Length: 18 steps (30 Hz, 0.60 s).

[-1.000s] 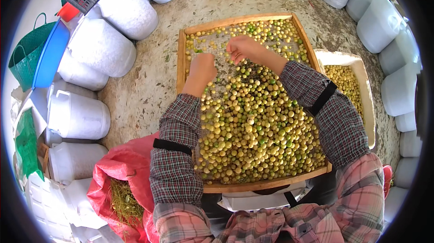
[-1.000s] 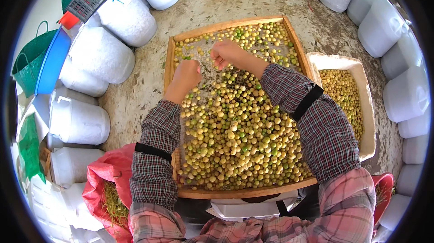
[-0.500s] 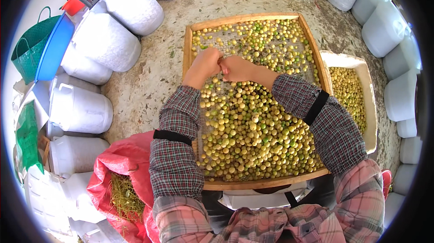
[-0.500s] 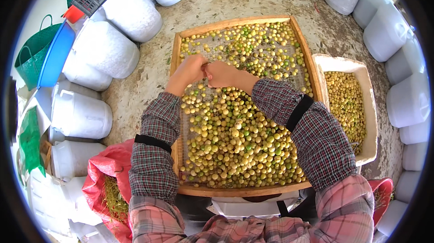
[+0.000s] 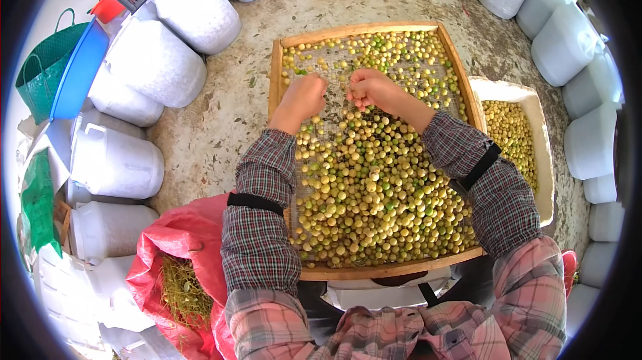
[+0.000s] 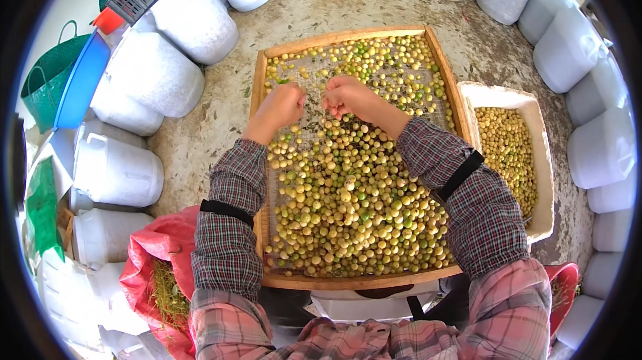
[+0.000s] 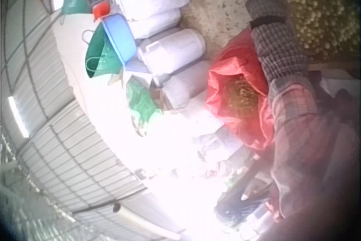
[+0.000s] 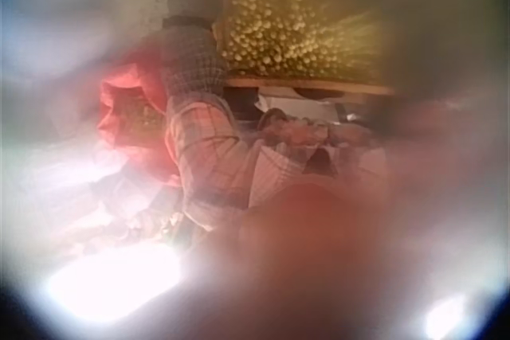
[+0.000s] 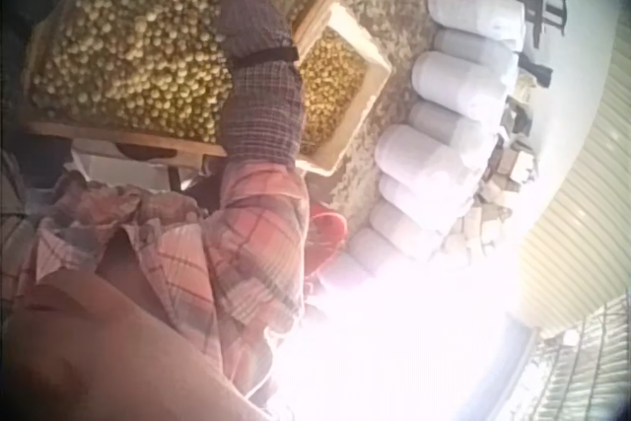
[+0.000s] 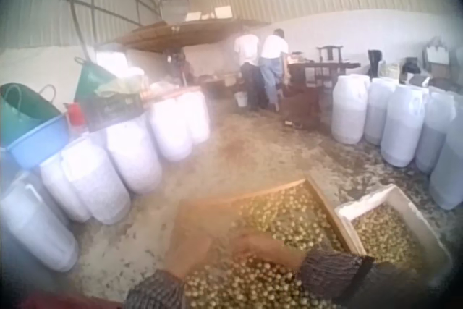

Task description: Sorting small green fruits on a wooden screen in a processing area.

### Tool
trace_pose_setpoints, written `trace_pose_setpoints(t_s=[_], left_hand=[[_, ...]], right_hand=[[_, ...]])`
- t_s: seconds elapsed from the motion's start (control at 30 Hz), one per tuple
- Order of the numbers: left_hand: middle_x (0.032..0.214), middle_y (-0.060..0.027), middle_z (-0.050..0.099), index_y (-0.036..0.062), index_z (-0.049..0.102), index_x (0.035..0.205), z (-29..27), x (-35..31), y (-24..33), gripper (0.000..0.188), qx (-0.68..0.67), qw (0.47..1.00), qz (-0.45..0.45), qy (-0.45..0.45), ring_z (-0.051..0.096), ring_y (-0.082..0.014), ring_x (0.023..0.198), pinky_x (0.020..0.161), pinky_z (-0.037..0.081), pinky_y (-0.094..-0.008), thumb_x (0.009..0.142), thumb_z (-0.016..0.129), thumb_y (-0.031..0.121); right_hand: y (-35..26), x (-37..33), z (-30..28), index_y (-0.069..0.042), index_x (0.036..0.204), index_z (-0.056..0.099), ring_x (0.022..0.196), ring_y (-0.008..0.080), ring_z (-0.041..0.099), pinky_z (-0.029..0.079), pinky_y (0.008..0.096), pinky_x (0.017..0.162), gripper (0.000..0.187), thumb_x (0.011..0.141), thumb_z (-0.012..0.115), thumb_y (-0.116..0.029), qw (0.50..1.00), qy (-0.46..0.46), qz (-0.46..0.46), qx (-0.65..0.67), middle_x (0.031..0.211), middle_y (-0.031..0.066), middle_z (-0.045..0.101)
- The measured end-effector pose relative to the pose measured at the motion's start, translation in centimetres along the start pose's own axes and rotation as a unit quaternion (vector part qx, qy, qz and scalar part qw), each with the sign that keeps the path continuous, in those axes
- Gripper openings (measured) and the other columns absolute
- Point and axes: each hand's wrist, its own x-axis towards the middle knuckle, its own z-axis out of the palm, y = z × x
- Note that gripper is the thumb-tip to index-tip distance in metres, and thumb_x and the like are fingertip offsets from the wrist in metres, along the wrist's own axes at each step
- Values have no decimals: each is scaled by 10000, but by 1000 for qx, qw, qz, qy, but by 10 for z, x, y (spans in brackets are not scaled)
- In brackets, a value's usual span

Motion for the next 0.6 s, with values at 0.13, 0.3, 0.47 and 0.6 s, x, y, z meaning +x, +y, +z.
trace_pose_setpoints(t_s=[0.13, 0.3, 0.47, 0.6], left_hand=[[723, -174, 565, -14, 531, 672, 0, 2, 6, 59, 14, 1000, 1, -18, 590, -357, 726, 673, 477, -454, 662, 577, -50], [718, -135, 584, -4, 576, 729, -7, -9, 16, 37, 6, 997, -79, 17, 606, -277, 671, 623, 509, -401, 706, 587, -31], [875, -135, 682, 18, 646, 818, -30, -34, 5, 84, -280, 906, -304, -85, 649, -175, 632, 607, 515, -297, 790, 661, 96], [856, -130, 679, 5, 634, 800, -34, -44, 25, 166, -155, 923, -293, -194, 664, -214, 736, 677, 530, -329, 737, 733, 123]], right_hand=[[2, -17, 12, -36, 822, 554, 642, 151, 564, 461, 311, 554, 109, 722, 542, 6, 975, -32, -25, -220, 786, 65, 581], [14, -27, 28, -64, 845, 592, 712, 231, 601, 479, 359, 630, 109, 742, 588, -28, 777, -79, -87, -619, 779, 83, 603], [8, -24, 48, 16, 836, 580, 772, 314, 637, 521, 430, 648, 105, 744, 591, -33, 706, -72, -73, -701, 791, 152, 613], [11, -27, 48, 37, 799, 578, 749, 319, 636, 530, 425, 620, 91, 740, 594, -30, 710, -45, -58, -701, 787, 169, 615]])
